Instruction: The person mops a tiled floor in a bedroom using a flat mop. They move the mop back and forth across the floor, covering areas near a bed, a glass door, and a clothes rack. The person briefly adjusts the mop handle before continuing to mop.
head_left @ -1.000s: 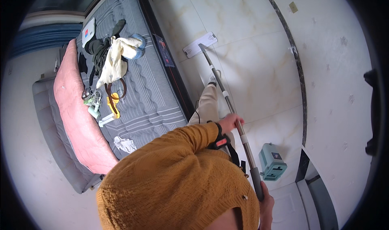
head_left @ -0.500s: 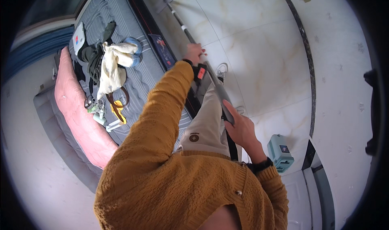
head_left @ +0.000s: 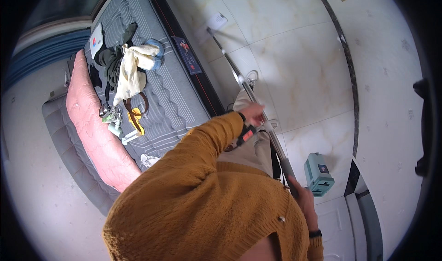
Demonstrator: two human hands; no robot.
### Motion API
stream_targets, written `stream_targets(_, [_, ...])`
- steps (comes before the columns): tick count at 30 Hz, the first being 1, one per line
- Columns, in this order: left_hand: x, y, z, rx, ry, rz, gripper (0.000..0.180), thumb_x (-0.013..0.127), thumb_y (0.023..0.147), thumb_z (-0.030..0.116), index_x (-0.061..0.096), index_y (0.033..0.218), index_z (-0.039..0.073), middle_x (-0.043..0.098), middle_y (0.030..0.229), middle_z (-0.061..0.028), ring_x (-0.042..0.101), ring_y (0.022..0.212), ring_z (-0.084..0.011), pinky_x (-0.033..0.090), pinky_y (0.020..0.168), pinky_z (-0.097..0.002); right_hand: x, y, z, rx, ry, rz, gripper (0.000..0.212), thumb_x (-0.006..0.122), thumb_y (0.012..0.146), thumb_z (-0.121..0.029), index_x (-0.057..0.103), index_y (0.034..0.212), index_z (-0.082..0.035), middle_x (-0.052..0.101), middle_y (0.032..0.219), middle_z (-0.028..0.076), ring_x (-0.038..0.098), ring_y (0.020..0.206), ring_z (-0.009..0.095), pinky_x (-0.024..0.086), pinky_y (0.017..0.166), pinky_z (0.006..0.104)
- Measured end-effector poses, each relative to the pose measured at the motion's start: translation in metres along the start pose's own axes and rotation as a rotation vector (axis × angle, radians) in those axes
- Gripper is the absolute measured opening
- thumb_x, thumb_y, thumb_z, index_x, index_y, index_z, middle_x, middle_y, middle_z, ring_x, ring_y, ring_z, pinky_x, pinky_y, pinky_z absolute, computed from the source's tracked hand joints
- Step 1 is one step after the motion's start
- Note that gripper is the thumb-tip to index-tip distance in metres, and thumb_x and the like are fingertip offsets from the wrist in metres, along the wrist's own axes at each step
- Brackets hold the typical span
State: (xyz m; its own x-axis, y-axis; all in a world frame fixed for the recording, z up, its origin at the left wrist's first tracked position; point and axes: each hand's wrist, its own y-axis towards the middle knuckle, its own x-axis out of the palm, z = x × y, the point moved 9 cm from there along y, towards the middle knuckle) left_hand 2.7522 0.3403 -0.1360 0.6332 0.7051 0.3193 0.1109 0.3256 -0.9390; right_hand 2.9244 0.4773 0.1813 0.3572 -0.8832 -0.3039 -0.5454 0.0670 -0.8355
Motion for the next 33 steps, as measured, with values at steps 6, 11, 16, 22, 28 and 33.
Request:
stream_targets(6, [0.138,-0.05,-0.089,-0.262,0.0,-0.421,0.04,0.042,0.09,0.04,0.053,0.096,0.002,0.06,0.088,-0.0117,0.061,0.078,-0.0255,0.051,0.071,-0.0444,0.003,-0.132,0.06,0.207,0.057,0.089,0.051,0.063,0.067,-0.016,0.055,0.117,-0.016,0.062,0.076,0.016,0.061,0.071,0.033,0.048,0.063,0.0381])
stream_targets(11, [0.121,-0.036,-0.088,-0.198,-0.694,-0.171,0.016,0.055,0.084,0.017,0.051,0.087,0.002,0.057,0.079,-0.01,0.059,0.076,-0.0269,0.049,0.075,-0.0457,0.017,-0.146,0.063,0.225,0.015,0.008,0.042,0.051,0.08,-0.023,0.052,0.122,-0.02,0.063,0.087,0.014,0.06,0.079,0.033,0.047,0.065,0.0354])
stream_targets(16, [0.069,-0.018,-0.058,-0.037,-0.662,-0.146,0.003,0.054,0.076,0.005,0.053,0.076,0.002,0.055,0.071,-0.0108,0.058,0.067,-0.0256,0.05,0.063,-0.0409,0.014,-0.093,0.032,0.02,-0.031,0.168,0.056,0.065,0.071,-0.018,0.047,0.125,-0.02,0.056,0.073,0.012,0.058,0.066,0.033,0.046,0.056,0.0403])
stream_targets(22, [-0.071,0.0,0.104,0.307,-0.634,0.042,0.007,0.053,0.078,0.008,0.054,0.074,0.002,0.054,0.068,-0.0092,0.057,0.06,-0.0232,0.05,0.056,-0.0359,-0.024,0.062,-0.061,-0.257,0.003,0.213,0.068,0.057,0.07,-0.008,0.035,0.132,-0.021,0.054,0.08,0.015,0.056,0.069,0.036,0.045,0.058,0.045])
stream_targets(28, [-0.176,-0.096,0.301,0.958,-0.03,0.428,0.016,0.047,0.087,0.011,0.05,0.093,-0.004,0.054,0.083,-0.0101,0.058,0.08,-0.0201,0.05,0.071,-0.0322,-0.076,0.213,-0.191,-0.462,-0.007,0.307,0.066,0.054,0.07,-0.007,0.034,0.132,-0.018,0.057,0.082,0.017,0.057,0.073,0.036,0.046,0.064,0.0455])
stream_targets(33, [-0.209,-0.1,0.358,0.664,-0.199,0.419,0.025,0.044,0.093,0.02,0.045,0.098,-0.004,0.048,0.096,-0.015,0.057,0.088,-0.0246,0.051,0.077,-0.036,-0.112,0.315,-0.274,-0.431,0.025,0.304,0.059,0.05,0.073,-0.011,0.037,0.131,-0.017,0.061,0.081,0.019,0.059,0.076,0.037,0.046,0.067,0.0465])
